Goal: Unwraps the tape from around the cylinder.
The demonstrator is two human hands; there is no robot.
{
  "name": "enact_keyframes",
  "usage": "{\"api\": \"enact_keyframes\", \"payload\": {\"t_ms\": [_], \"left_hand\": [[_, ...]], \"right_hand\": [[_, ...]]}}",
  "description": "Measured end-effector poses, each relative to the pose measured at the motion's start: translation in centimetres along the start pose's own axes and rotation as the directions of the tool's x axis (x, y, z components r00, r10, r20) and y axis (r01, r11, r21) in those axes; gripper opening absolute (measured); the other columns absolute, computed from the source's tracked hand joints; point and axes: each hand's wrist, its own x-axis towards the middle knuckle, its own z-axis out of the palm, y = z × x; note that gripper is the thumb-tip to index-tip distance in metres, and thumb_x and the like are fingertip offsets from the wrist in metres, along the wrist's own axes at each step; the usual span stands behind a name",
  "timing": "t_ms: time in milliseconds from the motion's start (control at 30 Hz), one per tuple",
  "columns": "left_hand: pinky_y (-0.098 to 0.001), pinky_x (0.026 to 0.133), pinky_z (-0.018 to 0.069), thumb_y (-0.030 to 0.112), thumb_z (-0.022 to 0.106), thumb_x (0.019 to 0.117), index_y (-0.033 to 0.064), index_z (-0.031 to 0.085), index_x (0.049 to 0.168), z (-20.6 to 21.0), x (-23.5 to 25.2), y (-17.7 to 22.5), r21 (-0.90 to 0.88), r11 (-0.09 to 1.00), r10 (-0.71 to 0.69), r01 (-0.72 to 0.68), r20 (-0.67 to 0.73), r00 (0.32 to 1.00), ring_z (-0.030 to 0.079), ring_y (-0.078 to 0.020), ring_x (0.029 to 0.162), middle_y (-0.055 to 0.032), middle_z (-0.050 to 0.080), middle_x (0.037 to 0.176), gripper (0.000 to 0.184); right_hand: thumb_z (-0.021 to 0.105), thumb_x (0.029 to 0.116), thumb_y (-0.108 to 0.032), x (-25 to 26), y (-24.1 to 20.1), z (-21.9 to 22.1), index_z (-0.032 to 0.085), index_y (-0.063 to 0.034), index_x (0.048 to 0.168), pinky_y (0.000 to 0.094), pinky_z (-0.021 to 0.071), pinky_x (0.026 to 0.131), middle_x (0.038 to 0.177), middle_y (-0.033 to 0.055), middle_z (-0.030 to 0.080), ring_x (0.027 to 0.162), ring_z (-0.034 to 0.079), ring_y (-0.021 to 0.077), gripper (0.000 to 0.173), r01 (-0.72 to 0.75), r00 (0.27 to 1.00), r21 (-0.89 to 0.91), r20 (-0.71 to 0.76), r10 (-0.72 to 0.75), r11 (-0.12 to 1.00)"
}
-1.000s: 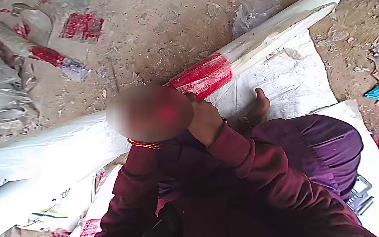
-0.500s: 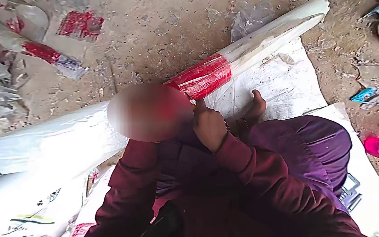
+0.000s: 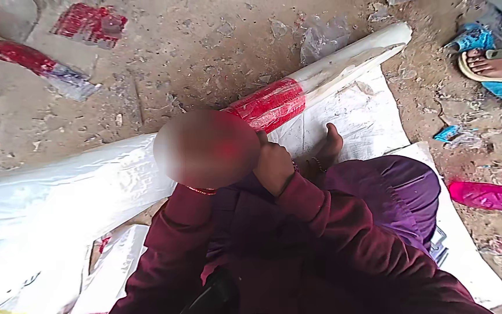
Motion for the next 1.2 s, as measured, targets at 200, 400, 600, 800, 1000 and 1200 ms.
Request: {"api": "enact_keyframes", "payload": {"t_ms": [200, 400, 600, 800, 1000, 1200], "left_hand": [[-0.042, 0.07, 0.0425, 0.035, 0.061, 0.0878, 0.0147, 0.082, 0.081, -0.6, -0.1, -0.5, -0.071, 0.997, 0.026, -0.026, 0.002, 1.0, 0.069, -0.0193, 0.071, -0.004, 0.081, 0.089, 0.031], [-0.043, 0.071, 0.0426, 0.034, 0.06, 0.087, 0.0142, 0.081, 0.079, -1.0, 0.1, -0.4, -0.059, 0.998, 0.016, -0.015, 0.017, 1.0, 0.069, -0.0209, 0.07, -0.005, 0.081, 0.09, 0.03], [-0.0435, 0.071, 0.0428, 0.033, 0.06, 0.0861, 0.0134, 0.081, 0.079, -1.0, 0.5, -0.1, -0.058, 0.998, 0.02, -0.019, 0.022, 1.0, 0.069, -0.0217, 0.07, -0.006, 0.08, 0.089, 0.029], [-0.0423, 0.073, 0.042, 0.034, 0.06, 0.0869, 0.0154, 0.082, 0.082, -0.8, 0.4, -0.2, -0.064, 0.998, 0.009, -0.008, 0.015, 1.0, 0.069, -0.0204, 0.072, -0.0052, 0.08, 0.089, 0.029], [-0.0418, 0.071, 0.0432, 0.035, 0.063, 0.0846, 0.0161, 0.082, 0.081, -0.2, -0.3, 0.1, -0.027, 1.0, -0.007, 0.007, -0.026, 1.0, 0.069, -0.0197, 0.07, -0.0037, 0.08, 0.088, 0.027], [-0.0451, 0.072, 0.0499, 0.038, 0.061, 0.0833, 0.0163, 0.083, 0.085, -0.3, 0.7, 1.2, 0.04, 0.995, -0.087, 0.087, 0.009, 0.996, 0.074, -0.0238, 0.078, -0.0045, 0.081, 0.09, 0.031]], "right_hand": [[0.033, 0.1126, -0.021, -1.8, 2.4, 1.9, 0.054, 0.0031, 0.13, 0.0552, 0.0533, 0.088, 0.105, 0.0256, 0.07, 0.106, 0.07, 0.0426, 0.036, -0.075, 0.983, 0.034, 0.17, 0.068, 0.997], [0.045, 0.1096, -0.018, -2.1, 3.9, 1.1, 0.059, 0.0047, 0.112, 0.0546, 0.0547, 0.068, 0.078, 0.021, 0.067, 0.077, 0.071, 0.0409, 0.027, 0.122, 0.979, 0.183, -0.181, -0.088, 0.976], [0.039, 0.1122, -0.021, -0.3, 0.7, -1.4, 0.052, -0.0004, 0.128, 0.0554, 0.0546, 0.083, 0.099, 0.0233, 0.07, 0.1, 0.07, 0.0416, 0.029, 0.049, 0.992, 0.133, 0.109, -0.064, 0.99], [0.042, 0.1097, -0.015, -0.1, 0.3, -0.1, 0.049, -0.0015, 0.133, 0.0558, 0.0555, 0.081, 0.099, 0.0228, 0.07, 0.099, 0.071, 0.042, 0.028, -0.006, 0.994, 0.11, 0.105, -0.005, 0.994], [0.037, 0.1094, -0.013, -1.0, 1.7, 2.0, 0.05, 0.0037, 0.136, 0.056, 0.0539, 0.087, 0.106, 0.0267, 0.07, 0.105, 0.07, 0.044, 0.034, 0.011, 0.995, 0.035, 0.104, -0.014, 0.999], [0.044, 0.1064, -0.015, -2.6, 4.9, 4.2, 0.063, 0.0094, 0.114, 0.0542, 0.057, 0.064, 0.079, 0.0237, 0.071, 0.073, 0.073, 0.0419, 0.032, 0.232, 0.903, 0.116, -0.394, -0.17, 0.966]]}}
